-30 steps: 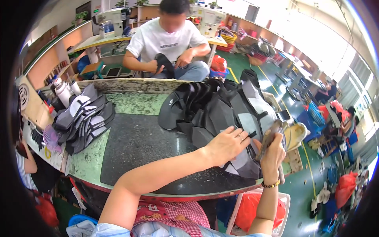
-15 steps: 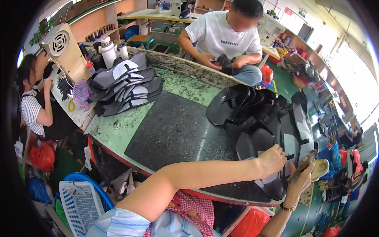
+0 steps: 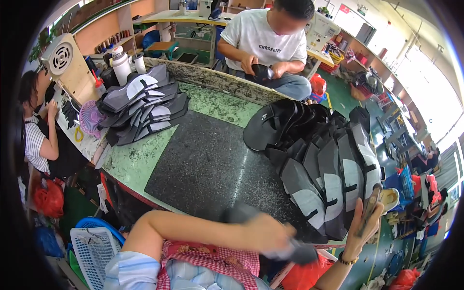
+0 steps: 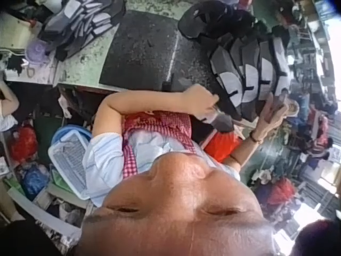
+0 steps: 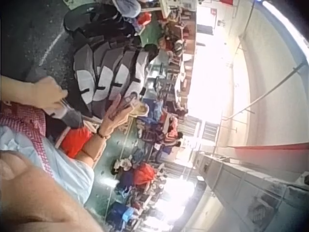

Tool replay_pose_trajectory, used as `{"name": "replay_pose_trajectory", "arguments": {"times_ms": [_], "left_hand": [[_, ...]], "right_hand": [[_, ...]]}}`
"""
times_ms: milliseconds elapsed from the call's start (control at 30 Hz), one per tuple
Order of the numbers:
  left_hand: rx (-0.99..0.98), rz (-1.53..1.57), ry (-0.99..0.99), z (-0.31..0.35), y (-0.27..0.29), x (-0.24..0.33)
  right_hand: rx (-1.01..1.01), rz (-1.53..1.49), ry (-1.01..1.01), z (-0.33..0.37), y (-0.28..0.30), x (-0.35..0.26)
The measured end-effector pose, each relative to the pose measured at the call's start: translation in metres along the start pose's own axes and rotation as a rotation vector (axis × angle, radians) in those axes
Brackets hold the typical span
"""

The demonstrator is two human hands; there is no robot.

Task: Hammering the seams and folded edges of shoe upper components on a factory workbench.

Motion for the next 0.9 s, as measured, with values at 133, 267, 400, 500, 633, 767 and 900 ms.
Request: {"name": "replay_pose_trajectory", "arguments": {"times_ms": [133, 267, 400, 500, 633, 767, 900], "left_hand": [[0.176, -0.104, 0.296, 0.090, 0.000, -0.116], [-0.018, -0.065, 0.485, 0.131, 0.020, -0.123], [0.158, -0.066, 0.416, 0.163, 0.034, -0.134], [0.238, -0.104, 0.273, 0.158, 0.035, -0.122], [0.144, -0.057, 0.277, 0.131, 0.004, -0.117], [0.105, -0.170, 0.374, 0.130, 0.009, -0.120], [-0.006, -0.238, 0.450, 0.124, 0.028, -0.120]], "right_hand": [[-0.452, -0.432, 0.045, 0.043, -0.022, -0.061], [-1.045, -0.833, 0.395, 0.095, -0.059, -0.163], [-1.173, -0.571, 0.657, 0.142, -0.083, -0.186], [-1.232, -0.566, 0.601, 0.144, -0.084, -0.198], [-1.242, -0.558, 0.598, 0.150, -0.086, -0.190], [-1.068, -0.667, 0.538, 0.140, -0.083, -0.187], [-1.157, -0.595, 0.424, 0.137, -0.091, -0.185]]}}
Point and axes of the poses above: each hand's wrist, its own z-axis away from the middle knuckle, its own y-axis out of the back of the hand, x = y × z, the point moved 8 cm from there along -z, towards the middle knuckle, and after that the axes turned 4 degrees about -x, right-handed, at the moved point
